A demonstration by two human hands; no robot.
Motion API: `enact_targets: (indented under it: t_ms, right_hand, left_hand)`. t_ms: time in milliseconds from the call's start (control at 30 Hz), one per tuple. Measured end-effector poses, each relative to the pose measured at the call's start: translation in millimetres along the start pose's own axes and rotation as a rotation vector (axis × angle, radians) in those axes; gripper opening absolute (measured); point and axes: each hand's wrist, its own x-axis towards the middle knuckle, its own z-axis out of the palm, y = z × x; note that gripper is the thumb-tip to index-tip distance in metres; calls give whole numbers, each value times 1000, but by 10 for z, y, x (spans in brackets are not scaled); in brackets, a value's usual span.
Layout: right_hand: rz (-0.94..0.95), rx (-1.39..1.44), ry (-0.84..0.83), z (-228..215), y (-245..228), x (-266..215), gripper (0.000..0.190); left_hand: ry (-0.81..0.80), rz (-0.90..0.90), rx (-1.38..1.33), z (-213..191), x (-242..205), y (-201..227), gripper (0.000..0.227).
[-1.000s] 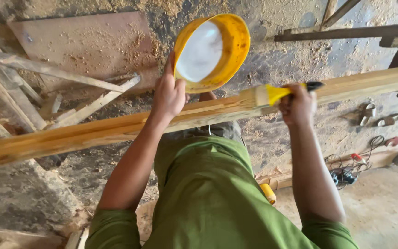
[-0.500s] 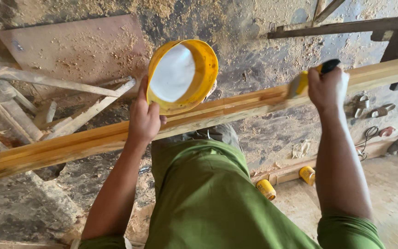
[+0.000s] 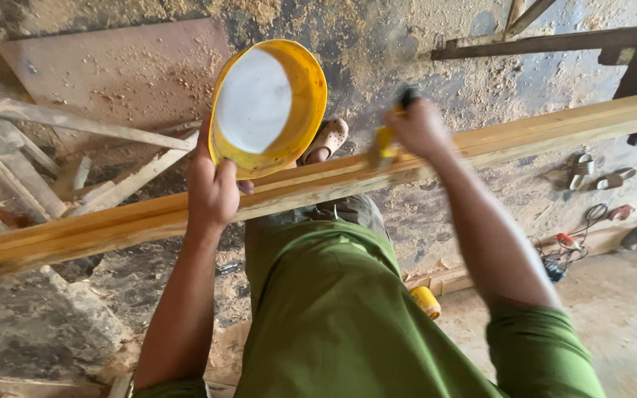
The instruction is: The person picks up a yellow container and a paintbrush, then applies a clear liquid to a wooden frame resting on a workbench. They repeatedly dip the brush into the container and brush along the frame's length, covering multiple sections.
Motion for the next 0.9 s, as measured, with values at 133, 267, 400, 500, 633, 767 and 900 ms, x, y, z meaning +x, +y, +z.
enact_targets:
  t_ms: [133, 267, 400, 500, 633, 767, 900]
  right_hand:
    - [119, -382, 195, -647, 473, -20, 36]
    - [-3, -144, 278, -626, 373, -79, 29]
    - [32, 148, 118, 93, -86, -57, 24]
    - [78, 243, 4, 212, -61, -30, 22]
    - [38, -14, 90, -450, 481, -8, 30]
    - [103, -447, 232, -1215, 1020, 35, 38]
    - [84, -552, 297, -1296, 1049, 101, 35]
  left_hand:
    - [7, -3, -28, -24, -20, -57, 66]
    - [25, -17, -38, -37, -42, -76, 66]
    - [18, -23, -24, -61, -60, -60, 65]
    - [31, -75, -86, -64, -54, -82, 68]
    - [32, -52, -89, -27, -44, -65, 69]
    - [22, -42, -80, 78, -58, -43, 66]
    - [19, -12, -149, 301, -48, -95, 56]
